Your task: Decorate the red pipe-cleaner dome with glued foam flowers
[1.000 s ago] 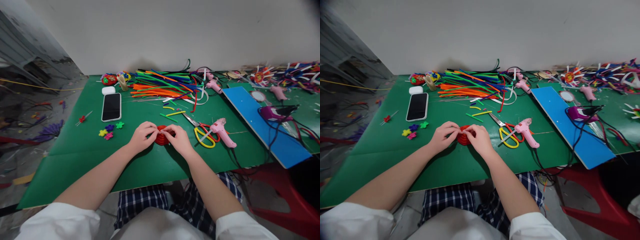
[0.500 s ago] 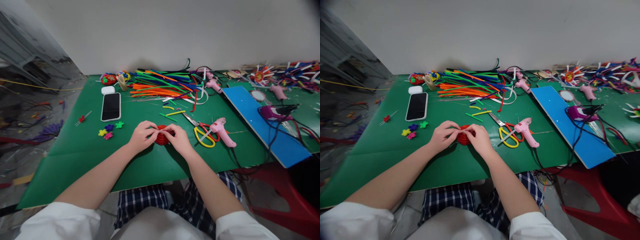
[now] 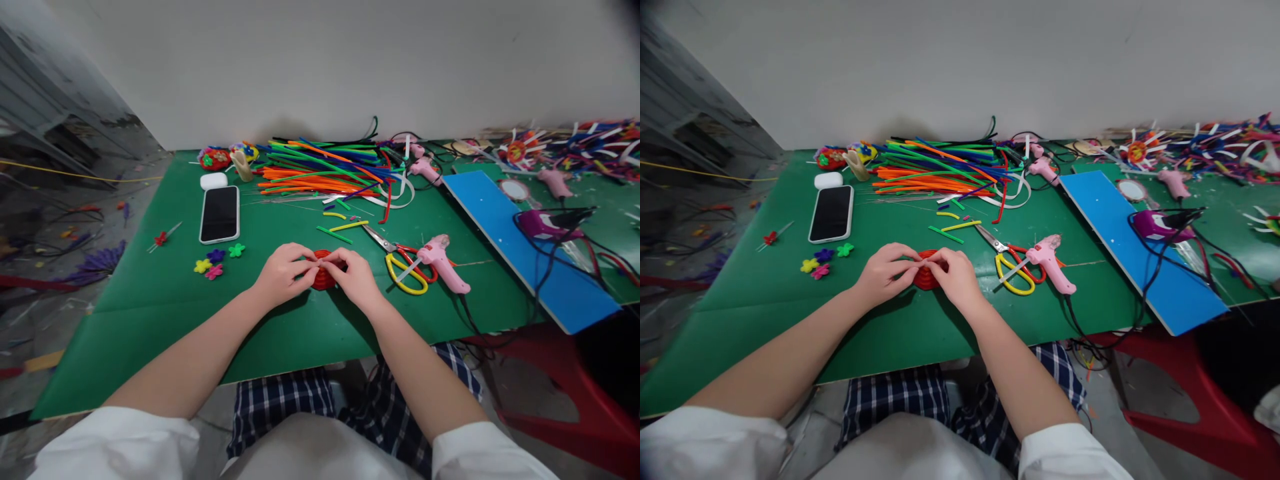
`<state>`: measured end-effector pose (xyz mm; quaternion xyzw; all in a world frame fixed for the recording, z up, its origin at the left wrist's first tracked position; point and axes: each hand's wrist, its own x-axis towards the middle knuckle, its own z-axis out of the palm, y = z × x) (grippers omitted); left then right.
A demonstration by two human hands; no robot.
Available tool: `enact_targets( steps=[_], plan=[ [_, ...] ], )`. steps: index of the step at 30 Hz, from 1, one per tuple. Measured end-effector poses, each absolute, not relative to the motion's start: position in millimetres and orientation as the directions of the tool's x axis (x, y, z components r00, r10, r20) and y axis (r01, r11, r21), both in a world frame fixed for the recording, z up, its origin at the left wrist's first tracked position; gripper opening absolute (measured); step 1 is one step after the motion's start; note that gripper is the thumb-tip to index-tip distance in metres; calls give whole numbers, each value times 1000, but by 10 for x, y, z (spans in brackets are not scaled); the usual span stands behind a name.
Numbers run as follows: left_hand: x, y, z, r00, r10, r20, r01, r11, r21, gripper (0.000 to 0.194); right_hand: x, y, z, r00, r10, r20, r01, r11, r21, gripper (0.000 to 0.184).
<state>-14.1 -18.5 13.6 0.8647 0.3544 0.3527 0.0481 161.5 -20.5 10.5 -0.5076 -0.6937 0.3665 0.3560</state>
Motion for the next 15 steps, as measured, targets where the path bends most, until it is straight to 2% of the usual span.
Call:
enact_targets(
  steps=[15],
  plan=[
    [-101,-190,186,579,596,556,613,-768,186,16,1613,-208,129,-255,957,141,515,258,-818,6]
  ],
)
